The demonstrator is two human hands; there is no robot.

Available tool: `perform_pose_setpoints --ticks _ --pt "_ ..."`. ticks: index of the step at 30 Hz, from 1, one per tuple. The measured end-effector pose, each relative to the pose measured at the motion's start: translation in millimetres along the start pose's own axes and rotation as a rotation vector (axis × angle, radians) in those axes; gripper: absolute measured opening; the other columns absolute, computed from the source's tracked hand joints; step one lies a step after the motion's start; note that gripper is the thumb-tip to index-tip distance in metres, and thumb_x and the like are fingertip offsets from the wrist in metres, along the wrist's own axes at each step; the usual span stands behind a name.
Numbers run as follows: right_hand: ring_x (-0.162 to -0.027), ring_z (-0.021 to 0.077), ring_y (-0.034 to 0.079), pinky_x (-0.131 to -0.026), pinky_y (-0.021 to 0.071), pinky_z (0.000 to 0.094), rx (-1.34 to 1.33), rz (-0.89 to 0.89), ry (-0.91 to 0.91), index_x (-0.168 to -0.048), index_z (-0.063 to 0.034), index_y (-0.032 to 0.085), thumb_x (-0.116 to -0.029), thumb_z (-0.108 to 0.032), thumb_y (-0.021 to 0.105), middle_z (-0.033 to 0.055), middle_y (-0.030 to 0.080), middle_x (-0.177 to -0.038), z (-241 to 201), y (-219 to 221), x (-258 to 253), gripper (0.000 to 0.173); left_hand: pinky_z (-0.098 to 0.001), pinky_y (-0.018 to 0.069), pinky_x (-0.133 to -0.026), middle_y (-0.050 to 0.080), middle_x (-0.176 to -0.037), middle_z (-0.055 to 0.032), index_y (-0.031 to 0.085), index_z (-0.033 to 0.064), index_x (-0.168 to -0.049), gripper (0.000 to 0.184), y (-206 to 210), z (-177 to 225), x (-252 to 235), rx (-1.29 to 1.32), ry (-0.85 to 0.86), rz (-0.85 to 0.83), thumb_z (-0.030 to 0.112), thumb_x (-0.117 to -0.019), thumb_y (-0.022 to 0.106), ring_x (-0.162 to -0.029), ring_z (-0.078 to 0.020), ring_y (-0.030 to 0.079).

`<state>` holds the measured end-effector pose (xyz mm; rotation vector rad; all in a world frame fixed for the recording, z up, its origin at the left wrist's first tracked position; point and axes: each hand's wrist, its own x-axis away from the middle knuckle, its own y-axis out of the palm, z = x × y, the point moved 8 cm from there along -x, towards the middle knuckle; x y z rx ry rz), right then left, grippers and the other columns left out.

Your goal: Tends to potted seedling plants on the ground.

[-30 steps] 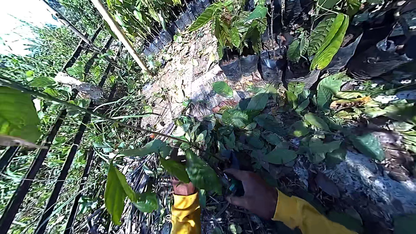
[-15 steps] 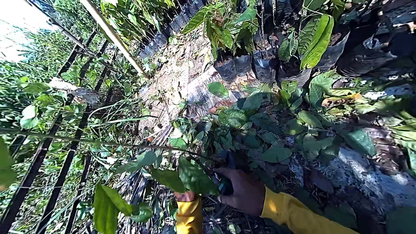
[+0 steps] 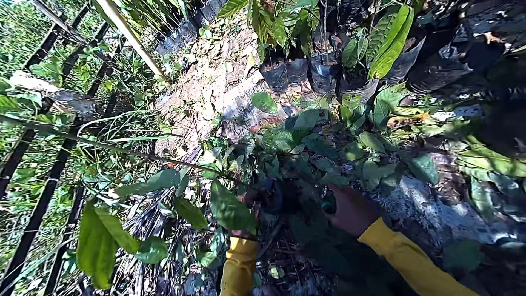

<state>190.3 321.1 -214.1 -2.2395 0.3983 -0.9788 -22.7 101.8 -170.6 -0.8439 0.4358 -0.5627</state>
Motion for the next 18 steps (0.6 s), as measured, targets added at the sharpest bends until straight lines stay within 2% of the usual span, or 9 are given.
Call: perform_pose_setpoints --ticks 2,4,6,8,11,13,15,16,18 --pt "-0.134 0.0497 0.048 -0.111 0.0371 0.0645 0.092 -0.049 -0.008 -0.154 -0.0025 0.041 -0.0776 -0.040 0.083 0.0315 0.050 -0.144 5 18 12 0.095 -0.0464 0.0509 -0.102 0.064 -0.133 -0.0222 0.062 -0.0009 -0.135 0.067 6 8 -11 -0.051 0.032 -0.065 0.024 -0.0756 0.082 -0.118 -0.0331 0.064" --pt "-0.136 0.0512 0.045 -0.113 0.0332 0.0646 0.206 -0.095 -0.037 -0.154 -0.0010 0.039 -0.0754 -0.040 0.085 0.0331 0.047 -0.147 4 39 25 0.099 -0.0464 0.0406 -0.116 0.052 -0.148 -0.0237 0.053 0.0027 -0.147 0.082 19 14 -24 -0.040 0.049 -0.287 0.028 -0.0759 0.084 -0.138 -0.0350 0.050" --pt "-0.134 0.0516 0.046 -0.114 0.0307 0.0641 0.302 -0.133 -0.043 -0.157 0.0006 0.034 -0.0730 -0.042 0.087 0.0340 0.047 -0.145 6 62 31 0.108 -0.0446 0.0411 -0.115 0.061 -0.141 -0.0177 0.056 0.0062 -0.144 0.068 35 14 -34 -0.055 0.049 -0.531 0.025 -0.0839 0.082 -0.133 -0.0289 0.056" --pt "-0.136 0.0546 0.043 -0.114 0.0282 0.0676 0.326 -0.173 -0.047 -0.157 0.0029 0.033 -0.0748 -0.042 0.087 0.0370 0.043 -0.147 4 73 33 0.109 -0.0469 0.0420 -0.114 0.065 -0.135 -0.0170 0.063 0.0034 -0.136 0.051 39 14 -44 -0.111 -0.021 -0.641 0.016 -0.0887 0.078 -0.129 -0.0301 0.060" --pt "-0.139 0.0541 0.040 -0.113 0.0313 0.0676 0.206 -0.213 -0.123 -0.153 -0.0021 0.044 -0.0890 -0.040 0.077 0.0356 0.039 -0.152 -27 56 36 0.081 -0.0503 0.0454 -0.109 0.068 -0.126 -0.0227 0.068 -0.0043 -0.124 0.033 22 -8 -58 -0.239 -0.141 -0.588 0.012 -0.0964 0.065 -0.122 -0.0348 0.064" --pt "-0.134 0.0492 0.050 -0.108 0.0414 0.0636 0.086 -0.107 -0.314 -0.147 -0.0046 0.053 -0.0935 -0.035 0.072 0.0305 0.049 -0.147 -61 35 32 0.064 -0.0447 0.0497 -0.104 0.068 -0.120 -0.0254 0.063 -0.0121 -0.124 0.033 5 -70 -71 -0.098 -0.223 -0.347 0.009 -0.0992 0.058 -0.113 -0.0314 0.066" --pt "-0.129 0.0453 0.055 -0.103 0.0480 0.0603 0.045 -0.050 -0.553 -0.142 -0.0077 0.059 -0.0950 -0.030 0.070 0.0254 0.054 -0.144 -98 22 27 0.053 -0.0415 0.0543 -0.090 0.068 -0.107 -0.0293 0.062 -0.0140 -0.120 0.036 -18 -153 -69 0.085 -0.280 0.209 0.018 -0.1058 0.054 -0.096 -0.0303 0.067" --pt "-0.130 0.0453 0.054 -0.103 0.0473 0.0600 0.060 -0.092 -0.646 -0.143 -0.0090 0.058 -0.0967 -0.028 0.068 0.0238 0.052 -0.146 -116 21 24 0.051 -0.0395 0.0519 -0.091 0.066 -0.107 -0.0297 0.063 -0.0128 -0.119 0.040 -29 -175 -60 0.121 -0.299 0.427 0.024 -0.1063 0.055 -0.096 -0.0306 0.064" --pt "-0.133 0.0469 0.050 -0.105 0.0439 0.0609 0.142 -0.223 -0.797 -0.144 -0.0085 0.058 -0.1002 -0.024 0.063 0.0223 0.049 -0.151 -145 27 21 0.047 -0.0337 0.0517 -0.096 0.070 -0.105 -0.0342 0.069 -0.0156 -0.110 0.050 -51 -148 -28 -0.158 -0.214 0.693 0.032 -0.1058 0.053 -0.098 -0.0379 0.069"
